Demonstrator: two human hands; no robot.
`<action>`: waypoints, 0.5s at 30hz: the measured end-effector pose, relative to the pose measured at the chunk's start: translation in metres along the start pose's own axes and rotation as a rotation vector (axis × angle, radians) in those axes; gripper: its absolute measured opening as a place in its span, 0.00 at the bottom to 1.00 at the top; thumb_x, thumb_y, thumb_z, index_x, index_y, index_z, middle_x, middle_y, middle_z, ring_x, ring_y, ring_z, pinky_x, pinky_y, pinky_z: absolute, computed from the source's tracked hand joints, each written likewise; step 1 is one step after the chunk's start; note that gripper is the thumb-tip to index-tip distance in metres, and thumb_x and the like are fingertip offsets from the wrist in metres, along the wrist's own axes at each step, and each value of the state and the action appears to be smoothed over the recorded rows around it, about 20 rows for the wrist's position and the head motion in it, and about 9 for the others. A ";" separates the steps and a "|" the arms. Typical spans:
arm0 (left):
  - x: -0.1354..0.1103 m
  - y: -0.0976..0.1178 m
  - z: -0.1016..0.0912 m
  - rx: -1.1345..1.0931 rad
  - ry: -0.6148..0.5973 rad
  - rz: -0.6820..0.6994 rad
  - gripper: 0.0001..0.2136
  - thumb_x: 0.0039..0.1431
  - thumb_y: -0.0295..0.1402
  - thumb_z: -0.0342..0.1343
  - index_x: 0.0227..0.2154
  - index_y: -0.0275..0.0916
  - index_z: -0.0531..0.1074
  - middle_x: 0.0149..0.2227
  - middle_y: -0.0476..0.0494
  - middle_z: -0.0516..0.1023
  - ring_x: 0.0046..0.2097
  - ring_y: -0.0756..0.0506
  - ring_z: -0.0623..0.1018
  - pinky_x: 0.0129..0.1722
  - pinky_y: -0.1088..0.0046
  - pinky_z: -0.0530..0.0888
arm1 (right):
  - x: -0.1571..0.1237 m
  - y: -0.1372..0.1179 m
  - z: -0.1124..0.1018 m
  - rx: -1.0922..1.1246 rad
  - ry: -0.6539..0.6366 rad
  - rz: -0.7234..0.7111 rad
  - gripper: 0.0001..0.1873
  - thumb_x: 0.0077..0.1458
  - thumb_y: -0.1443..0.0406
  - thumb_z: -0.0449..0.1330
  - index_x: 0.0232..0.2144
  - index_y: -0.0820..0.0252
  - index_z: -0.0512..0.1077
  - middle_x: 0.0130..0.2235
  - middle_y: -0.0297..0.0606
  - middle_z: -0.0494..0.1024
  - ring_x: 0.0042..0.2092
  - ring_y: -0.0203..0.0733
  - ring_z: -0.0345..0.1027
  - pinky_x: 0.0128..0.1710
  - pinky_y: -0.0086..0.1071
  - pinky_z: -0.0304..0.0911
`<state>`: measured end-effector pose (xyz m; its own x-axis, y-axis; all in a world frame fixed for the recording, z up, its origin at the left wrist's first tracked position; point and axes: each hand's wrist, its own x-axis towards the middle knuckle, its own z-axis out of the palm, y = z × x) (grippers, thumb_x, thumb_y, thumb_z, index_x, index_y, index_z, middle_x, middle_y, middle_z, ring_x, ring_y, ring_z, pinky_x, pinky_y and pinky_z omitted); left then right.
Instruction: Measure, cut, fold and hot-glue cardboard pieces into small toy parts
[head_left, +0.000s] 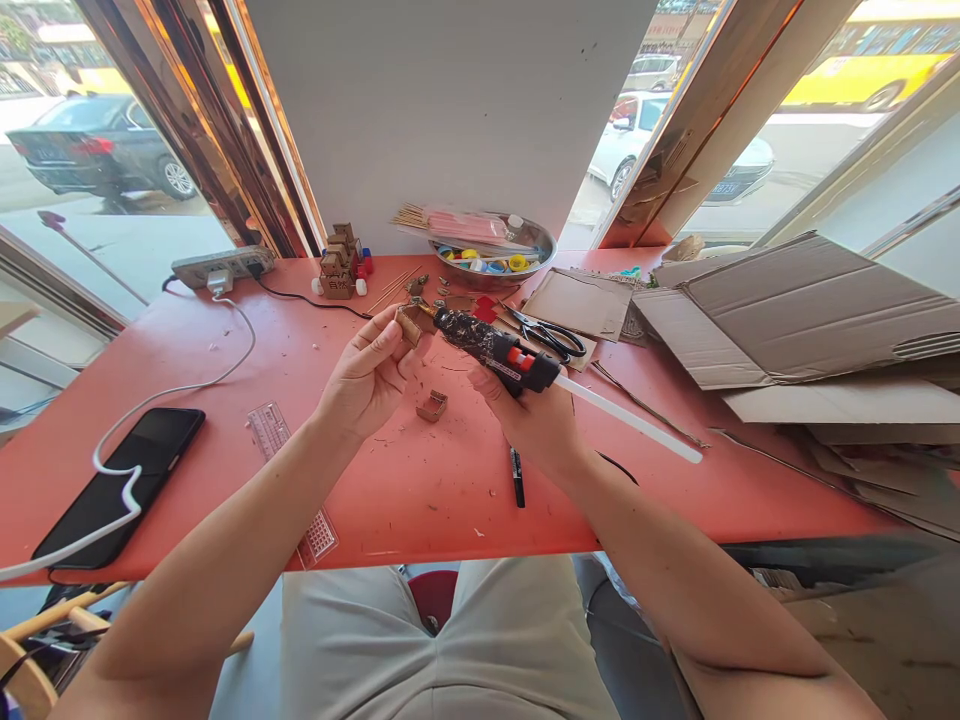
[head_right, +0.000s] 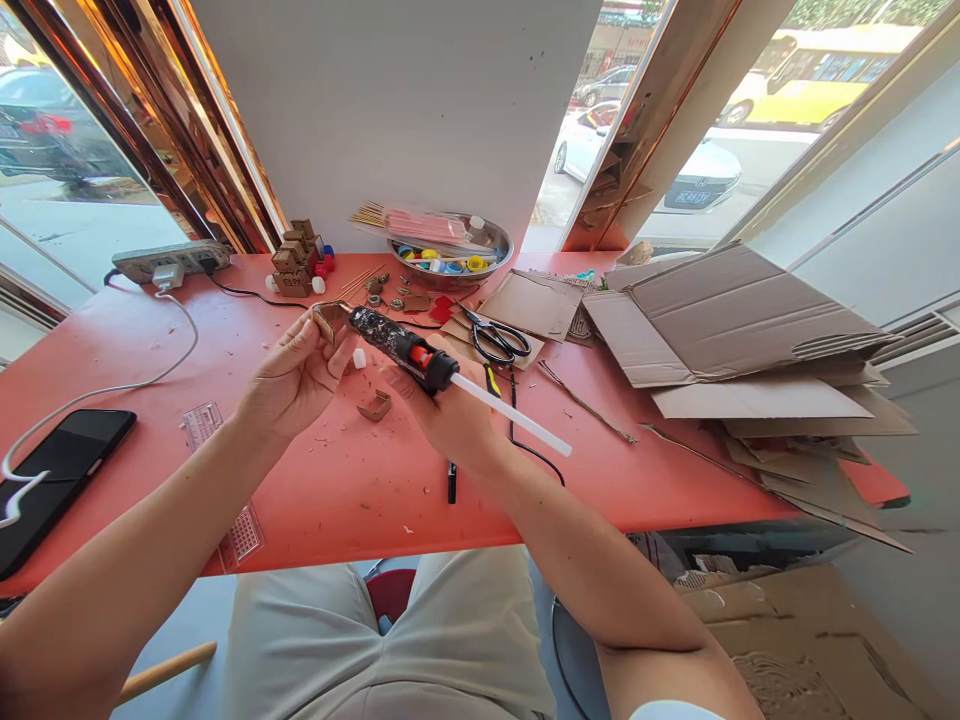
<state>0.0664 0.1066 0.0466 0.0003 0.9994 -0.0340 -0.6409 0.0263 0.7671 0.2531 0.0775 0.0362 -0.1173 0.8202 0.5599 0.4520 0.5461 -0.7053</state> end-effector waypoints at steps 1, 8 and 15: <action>0.000 0.000 0.001 -0.001 0.000 0.003 0.12 0.67 0.19 0.59 0.30 0.40 0.80 0.32 0.53 0.87 0.37 0.55 0.88 0.47 0.83 0.83 | 0.001 -0.001 -0.001 0.007 0.010 -0.012 0.28 0.67 0.38 0.58 0.30 0.54 0.70 0.27 0.34 0.73 0.29 0.40 0.66 0.30 0.34 0.63; 0.002 0.000 -0.005 0.010 -0.032 0.006 0.09 0.64 0.20 0.65 0.31 0.41 0.81 0.33 0.52 0.87 0.37 0.53 0.88 0.54 0.77 0.83 | 0.001 -0.007 -0.004 0.015 0.003 0.007 0.32 0.62 0.35 0.60 0.27 0.51 0.57 0.25 0.29 0.64 0.27 0.38 0.56 0.29 0.33 0.58; 0.002 0.000 -0.005 0.016 -0.027 0.000 0.10 0.63 0.19 0.64 0.31 0.41 0.81 0.33 0.51 0.88 0.39 0.52 0.88 0.54 0.76 0.83 | 0.001 -0.009 -0.003 0.020 0.004 0.020 0.34 0.61 0.32 0.59 0.26 0.50 0.54 0.25 0.30 0.63 0.29 0.40 0.60 0.31 0.33 0.60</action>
<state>0.0623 0.1084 0.0435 0.0216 0.9996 -0.0171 -0.6285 0.0269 0.7773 0.2520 0.0727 0.0446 -0.1050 0.8304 0.5472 0.4365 0.5329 -0.7249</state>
